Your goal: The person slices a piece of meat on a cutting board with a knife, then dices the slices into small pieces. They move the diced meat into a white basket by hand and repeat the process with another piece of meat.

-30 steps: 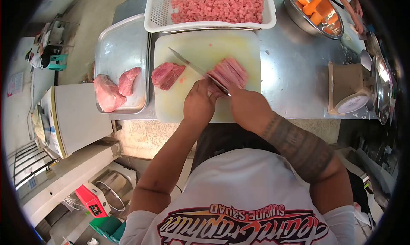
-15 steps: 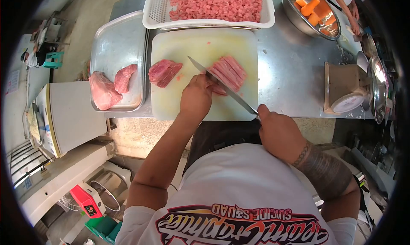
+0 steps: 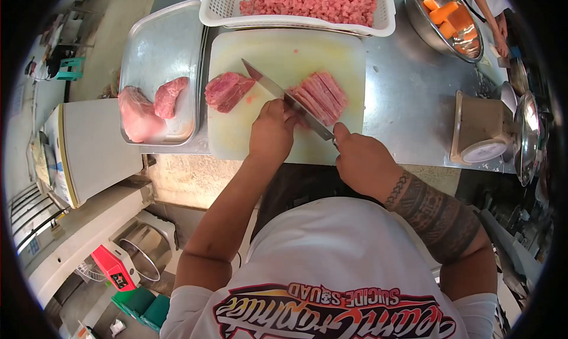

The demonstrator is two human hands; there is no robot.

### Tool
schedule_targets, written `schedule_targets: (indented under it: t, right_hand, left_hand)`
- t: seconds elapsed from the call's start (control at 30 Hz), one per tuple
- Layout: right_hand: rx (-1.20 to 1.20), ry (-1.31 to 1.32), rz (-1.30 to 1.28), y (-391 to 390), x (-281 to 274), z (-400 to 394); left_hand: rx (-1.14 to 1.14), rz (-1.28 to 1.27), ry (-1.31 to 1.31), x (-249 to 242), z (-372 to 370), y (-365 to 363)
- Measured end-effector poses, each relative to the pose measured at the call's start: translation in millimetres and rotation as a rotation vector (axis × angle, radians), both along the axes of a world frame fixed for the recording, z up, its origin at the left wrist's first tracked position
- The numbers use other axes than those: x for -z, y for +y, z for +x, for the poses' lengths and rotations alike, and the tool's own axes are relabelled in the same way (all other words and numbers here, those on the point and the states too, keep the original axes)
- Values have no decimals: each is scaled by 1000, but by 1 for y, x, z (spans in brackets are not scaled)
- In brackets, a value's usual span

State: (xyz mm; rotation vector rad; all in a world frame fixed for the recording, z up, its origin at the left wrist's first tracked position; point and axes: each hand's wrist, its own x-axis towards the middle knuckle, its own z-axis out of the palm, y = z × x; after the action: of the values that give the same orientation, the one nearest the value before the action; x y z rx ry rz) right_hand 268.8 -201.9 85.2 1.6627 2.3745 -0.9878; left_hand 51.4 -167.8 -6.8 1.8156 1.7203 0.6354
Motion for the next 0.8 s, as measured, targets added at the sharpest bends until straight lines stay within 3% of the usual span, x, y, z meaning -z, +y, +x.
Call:
schedule_targets:
  t: [0.23, 0.33, 0.5, 0.73, 0.8]
  right_hand:
    - [-15, -114, -67, 1, -1, -21]
    - [29, 7, 65, -3, 46, -26]
    - [81, 81, 81, 17, 55, -39]
    - [298, 169, 138, -20, -2, 9]
    - [426, 130, 118, -31, -15, 29]
  left_hand:
    - [-4, -32, -58, 1, -3, -4]
    - [0, 6, -35, 6, -3, -8]
    - [29, 48, -78, 9, -6, -5]
    - [144, 230, 150, 13, -15, 11]
    - [357, 337, 129, 11, -25, 23]
